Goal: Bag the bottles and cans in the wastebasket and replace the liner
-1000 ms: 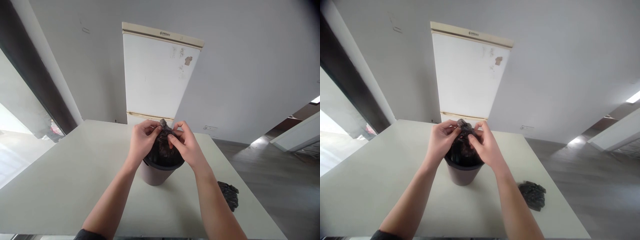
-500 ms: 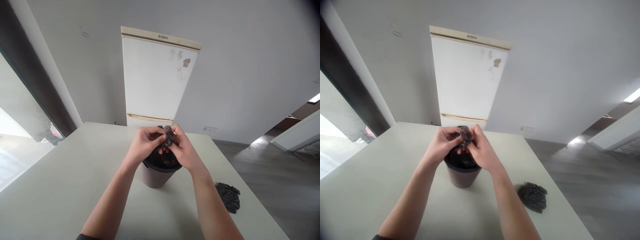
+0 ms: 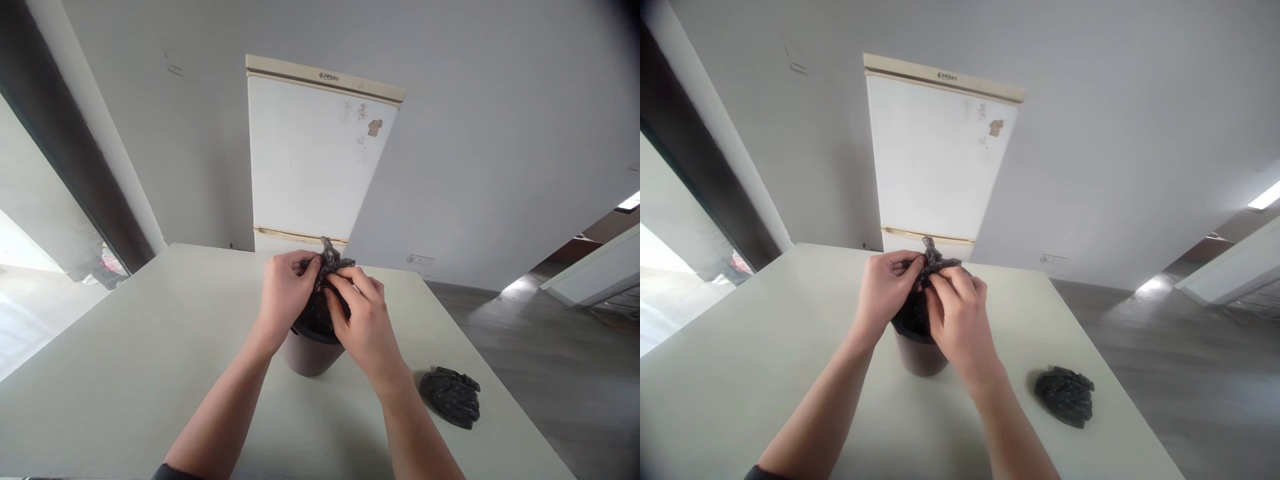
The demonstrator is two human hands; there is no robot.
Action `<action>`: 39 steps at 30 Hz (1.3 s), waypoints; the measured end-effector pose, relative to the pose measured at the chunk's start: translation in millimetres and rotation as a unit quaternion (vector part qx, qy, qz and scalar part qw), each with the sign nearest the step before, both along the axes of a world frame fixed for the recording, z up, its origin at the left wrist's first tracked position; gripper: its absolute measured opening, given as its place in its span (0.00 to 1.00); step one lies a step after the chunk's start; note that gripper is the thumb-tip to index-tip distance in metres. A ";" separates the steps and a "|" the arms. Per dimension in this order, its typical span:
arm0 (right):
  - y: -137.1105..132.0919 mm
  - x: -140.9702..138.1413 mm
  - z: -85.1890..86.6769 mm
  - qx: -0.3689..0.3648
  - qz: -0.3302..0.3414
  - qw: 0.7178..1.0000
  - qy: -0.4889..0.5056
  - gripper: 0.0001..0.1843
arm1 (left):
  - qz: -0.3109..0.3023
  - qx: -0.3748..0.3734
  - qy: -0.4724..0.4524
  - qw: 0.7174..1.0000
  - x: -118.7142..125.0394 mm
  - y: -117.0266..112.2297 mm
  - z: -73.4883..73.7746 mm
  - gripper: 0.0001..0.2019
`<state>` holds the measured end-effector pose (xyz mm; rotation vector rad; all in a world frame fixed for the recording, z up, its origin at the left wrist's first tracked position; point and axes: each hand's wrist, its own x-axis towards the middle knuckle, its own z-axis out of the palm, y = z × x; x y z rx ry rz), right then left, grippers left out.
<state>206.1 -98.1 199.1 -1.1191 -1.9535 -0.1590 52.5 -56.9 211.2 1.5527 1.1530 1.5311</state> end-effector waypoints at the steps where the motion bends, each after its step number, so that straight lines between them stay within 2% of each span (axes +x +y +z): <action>1: -1.3 -0.9 -1.4 0.010 -0.005 1.000 -0.010 0.13 | -0.008 -0.004 -0.005 1.000 -1.5 0.3 1.3 0.11; 9: -7.3 -2.7 -5.9 0.037 -0.037 0.996 -0.079 0.20 | -0.042 -0.042 -0.013 0.998 -9.0 -0.4 7.5 0.13; 12: -7.5 -0.8 -6.9 0.022 -0.041 0.995 -0.089 0.26 | -0.096 -0.075 -0.004 0.993 -12.9 -0.5 8.6 0.15; 15: -7.5 1.6 -6.6 0.013 -0.025 0.995 -0.093 0.28 | -0.149 -0.101 0.029 0.983 -18.3 0.0 9.3 0.18; 20: -3.7 3.0 -0.2 -0.011 0.008 0.999 -0.042 0.21 | -0.174 -0.074 0.108 0.976 -21.9 0.5 9.2 0.15; 24: 1.2 2.2 8.9 -0.022 0.011 1.000 0.017 0.09 | -0.190 -0.029 0.159 0.968 -21.8 -1.1 11.2 0.15; 26: 3.0 1.1 12.7 -0.053 0.020 0.998 0.035 0.05 | -0.195 -0.022 0.164 0.967 -22.8 -2.6 12.8 0.15; 30: 5.0 -2.9 15.1 -0.144 0.069 0.984 0.084 0.05 | -0.197 -0.033 0.180 0.963 -25.7 -5.6 14.7 0.16; 34: 6.0 -2.3 16.4 -0.140 0.075 0.986 0.045 0.06 | -0.216 -0.036 0.176 0.960 -26.3 -6.6 13.8 0.17; 37: 7.5 2.1 19.9 -0.122 0.093 0.988 -0.015 0.01 | -0.226 -0.050 0.167 0.958 -25.6 -6.2 12.9 0.17; 39: 8.8 4.1 21.1 -0.115 0.104 0.988 -0.020 0.05 | -0.219 -0.052 0.157 0.961 -25.6 -5.7 13.1 0.17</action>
